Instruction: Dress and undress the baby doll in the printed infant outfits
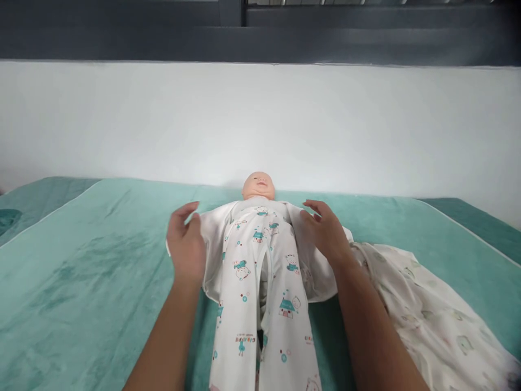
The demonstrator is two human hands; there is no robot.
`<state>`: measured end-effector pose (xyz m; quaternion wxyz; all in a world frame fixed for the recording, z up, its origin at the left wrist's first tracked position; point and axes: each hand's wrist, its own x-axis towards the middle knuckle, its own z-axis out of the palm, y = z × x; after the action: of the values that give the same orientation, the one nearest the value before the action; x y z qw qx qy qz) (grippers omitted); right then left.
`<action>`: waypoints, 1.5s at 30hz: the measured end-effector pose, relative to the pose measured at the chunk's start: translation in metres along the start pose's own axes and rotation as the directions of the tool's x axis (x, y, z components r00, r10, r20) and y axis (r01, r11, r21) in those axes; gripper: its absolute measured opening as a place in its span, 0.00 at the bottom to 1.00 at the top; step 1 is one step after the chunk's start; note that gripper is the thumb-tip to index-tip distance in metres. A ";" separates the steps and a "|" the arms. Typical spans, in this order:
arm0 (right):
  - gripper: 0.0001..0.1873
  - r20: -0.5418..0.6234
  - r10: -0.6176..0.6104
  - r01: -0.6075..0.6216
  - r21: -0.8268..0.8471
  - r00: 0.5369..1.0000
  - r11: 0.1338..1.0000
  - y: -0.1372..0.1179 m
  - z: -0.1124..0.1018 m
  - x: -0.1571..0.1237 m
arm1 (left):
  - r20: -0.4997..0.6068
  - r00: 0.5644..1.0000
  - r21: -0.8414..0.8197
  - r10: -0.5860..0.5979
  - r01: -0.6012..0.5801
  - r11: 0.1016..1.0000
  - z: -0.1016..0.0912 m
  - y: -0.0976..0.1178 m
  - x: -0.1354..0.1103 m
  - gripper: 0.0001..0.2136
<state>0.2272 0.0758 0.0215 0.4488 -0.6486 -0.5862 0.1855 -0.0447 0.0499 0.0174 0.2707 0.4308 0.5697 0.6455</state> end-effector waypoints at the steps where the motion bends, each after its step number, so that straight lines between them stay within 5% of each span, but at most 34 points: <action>1: 0.20 -0.050 0.040 -0.038 0.042 0.998 0.998 0.009 0.006 0.004 | 0.083 0.996 0.066 0.012 -0.017 0.998 0.004 0.000 -0.002 0.13; 3: 0.21 -0.153 0.131 -0.117 0.094 0.980 0.989 0.026 0.010 0.009 | 0.210 0.975 0.156 0.074 -0.108 0.982 0.013 -0.003 -0.005 0.13; 6: 0.22 -0.290 0.236 -0.196 0.161 0.927 0.967 0.044 0.004 0.014 | 0.442 0.882 0.222 0.165 -0.286 0.932 0.021 -0.012 -0.003 0.16; 13: 0.23 -0.363 0.337 -0.276 0.211 0.869 0.938 0.063 -0.013 0.013 | 0.530 0.804 0.428 0.268 -0.527 0.734 0.017 -0.036 0.012 0.19; 22: 0.19 -0.391 0.374 -0.379 0.069 0.841 0.923 0.084 -0.051 0.009 | 0.487 0.842 0.601 0.233 -0.517 0.610 0.011 -0.035 0.015 0.21; 29: 0.17 -0.175 0.074 -0.108 -0.195 0.982 0.975 0.061 -0.032 0.001 | 0.481 0.845 0.584 0.233 -0.507 0.633 0.013 -0.032 0.015 0.19; 36: 0.16 0.001 0.112 -0.109 -0.209 0.994 0.972 0.058 -0.024 0.002 | 0.470 0.853 0.665 0.230 -0.513 0.543 0.018 -0.032 0.013 0.18; 40: 0.13 -0.013 0.066 -0.067 -0.225 0.998 0.972 0.057 -0.026 0.002 | 0.460 0.859 0.675 0.225 -0.503 0.539 0.019 -0.032 0.012 0.17; 45: 0.11 -0.181 0.093 -0.141 -0.273 0.979 0.952 0.062 -0.031 0.006 | 0.452 0.868 0.685 0.207 -0.486 0.543 0.019 -0.032 0.012 0.18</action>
<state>0.2889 0.0757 -0.0097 0.3863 -0.7533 -0.5276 0.0708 -0.0387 0.0762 -0.0110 0.0089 0.7074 0.6422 0.2951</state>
